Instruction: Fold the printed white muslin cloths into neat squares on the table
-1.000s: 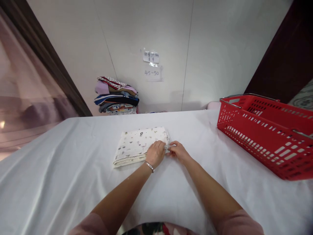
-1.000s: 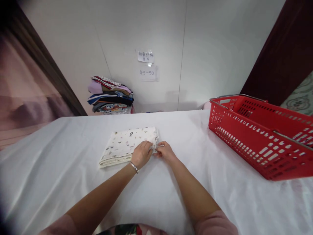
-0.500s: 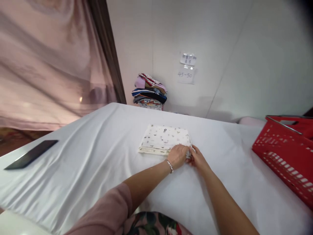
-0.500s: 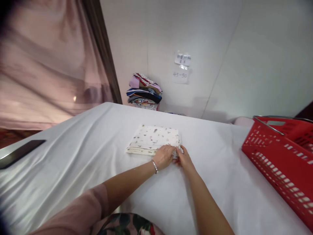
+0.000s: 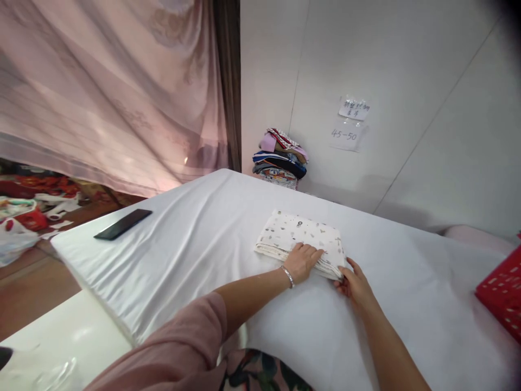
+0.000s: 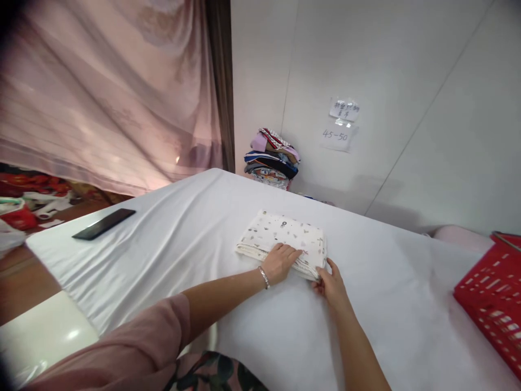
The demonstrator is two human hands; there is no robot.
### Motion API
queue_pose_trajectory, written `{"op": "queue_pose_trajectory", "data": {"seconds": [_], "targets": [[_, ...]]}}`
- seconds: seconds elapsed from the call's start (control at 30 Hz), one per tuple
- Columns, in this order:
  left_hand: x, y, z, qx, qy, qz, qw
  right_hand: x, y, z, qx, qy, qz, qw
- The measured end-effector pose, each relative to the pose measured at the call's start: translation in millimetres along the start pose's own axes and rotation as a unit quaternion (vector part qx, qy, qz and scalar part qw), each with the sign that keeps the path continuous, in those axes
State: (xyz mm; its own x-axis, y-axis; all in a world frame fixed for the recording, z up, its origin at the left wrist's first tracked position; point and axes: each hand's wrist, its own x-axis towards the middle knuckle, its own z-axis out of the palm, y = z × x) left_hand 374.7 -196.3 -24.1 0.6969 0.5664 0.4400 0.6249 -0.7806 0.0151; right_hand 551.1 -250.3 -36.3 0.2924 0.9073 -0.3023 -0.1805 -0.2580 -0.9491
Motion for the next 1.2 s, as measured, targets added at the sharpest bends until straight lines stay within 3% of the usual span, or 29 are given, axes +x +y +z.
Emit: {"op": "queue_pose_trajectory", "data": {"seconds": [0.27,0.4,0.53,0.7,0.87,1.07,1.2], "targets": [[-56,-92,-31.0,0.043,-0.011,-0.077,0.996,-1,-1,-1,-0.009,-0.011,0.021,1.000],[-77,-120,-37.4,0.040,-0.008,-0.126,0.991,-2,-1,-2,-0.016,-0.007,0.008,1.000],[-85,-126,-32.7,0.019,-0.019,-0.172,0.985,-3,0,-1,-0.050,0.001,-0.002,0.999],[-86,-125,-33.0,0.007,-0.038,-0.186,0.982,-9,-5,1,-0.063,0.005,-0.010,0.998],[-95,-117,-41.8,0.016,-0.019,-0.165,0.986,-18,-11,0,-0.058,0.024,-0.027,0.998],[-97,-111,-55.8,0.004,-0.056,-0.143,0.988,-31,-15,4,-0.069,0.028,0.014,0.997],[-79,-119,-72.5,-0.035,-0.094,-0.196,0.975,-35,-16,1,-0.105,0.024,0.026,0.994]]}}
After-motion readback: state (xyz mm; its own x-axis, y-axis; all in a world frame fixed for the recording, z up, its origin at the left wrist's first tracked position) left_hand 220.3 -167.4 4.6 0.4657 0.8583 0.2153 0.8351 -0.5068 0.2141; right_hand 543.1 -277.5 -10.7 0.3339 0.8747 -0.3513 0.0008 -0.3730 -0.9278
